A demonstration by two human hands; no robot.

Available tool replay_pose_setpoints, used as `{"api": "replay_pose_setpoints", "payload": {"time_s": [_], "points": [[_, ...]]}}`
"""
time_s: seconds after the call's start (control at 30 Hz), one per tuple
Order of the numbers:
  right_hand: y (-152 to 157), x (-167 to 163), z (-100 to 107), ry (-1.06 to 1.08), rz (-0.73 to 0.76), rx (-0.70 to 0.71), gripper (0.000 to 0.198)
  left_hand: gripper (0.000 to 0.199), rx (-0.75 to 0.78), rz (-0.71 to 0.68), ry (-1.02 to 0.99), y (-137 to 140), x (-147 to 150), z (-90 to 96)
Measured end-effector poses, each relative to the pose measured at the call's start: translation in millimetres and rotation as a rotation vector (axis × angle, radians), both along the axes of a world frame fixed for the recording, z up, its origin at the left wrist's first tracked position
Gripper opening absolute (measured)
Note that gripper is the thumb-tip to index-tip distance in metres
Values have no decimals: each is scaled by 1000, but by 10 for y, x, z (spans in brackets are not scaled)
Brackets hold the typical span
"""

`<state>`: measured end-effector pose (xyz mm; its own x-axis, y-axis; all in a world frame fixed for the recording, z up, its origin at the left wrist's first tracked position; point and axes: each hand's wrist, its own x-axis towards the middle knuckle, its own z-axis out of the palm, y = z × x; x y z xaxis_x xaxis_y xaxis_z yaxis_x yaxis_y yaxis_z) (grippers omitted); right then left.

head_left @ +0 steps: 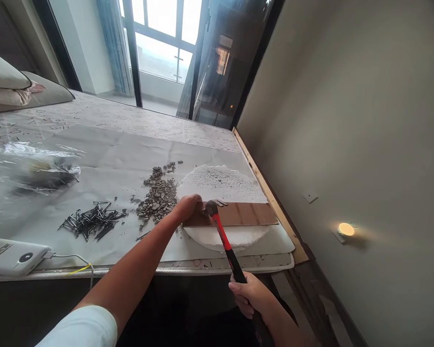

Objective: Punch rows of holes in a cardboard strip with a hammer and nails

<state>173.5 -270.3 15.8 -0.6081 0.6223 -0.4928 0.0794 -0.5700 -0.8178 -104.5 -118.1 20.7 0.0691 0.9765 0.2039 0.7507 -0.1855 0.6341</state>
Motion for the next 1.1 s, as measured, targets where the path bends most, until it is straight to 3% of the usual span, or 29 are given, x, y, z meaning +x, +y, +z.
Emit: {"api": "replay_pose_setpoints", "payload": {"time_s": [0.43,0.73,0.9,1.1], "points": [[1,17,-68,-8,9,16,48,32,17,12,-45,-7,-36,-80],[-12,-24,38,-7,14,7,50,34,48,-19,24,-13,-56,-163],[9,-32,15,-2,30,53,51,35,59,-49,-85,-11,-84,-148],[13,-28,36,-11,21,44,49,68,92,-88,-268,-64,-164,-151]]}}
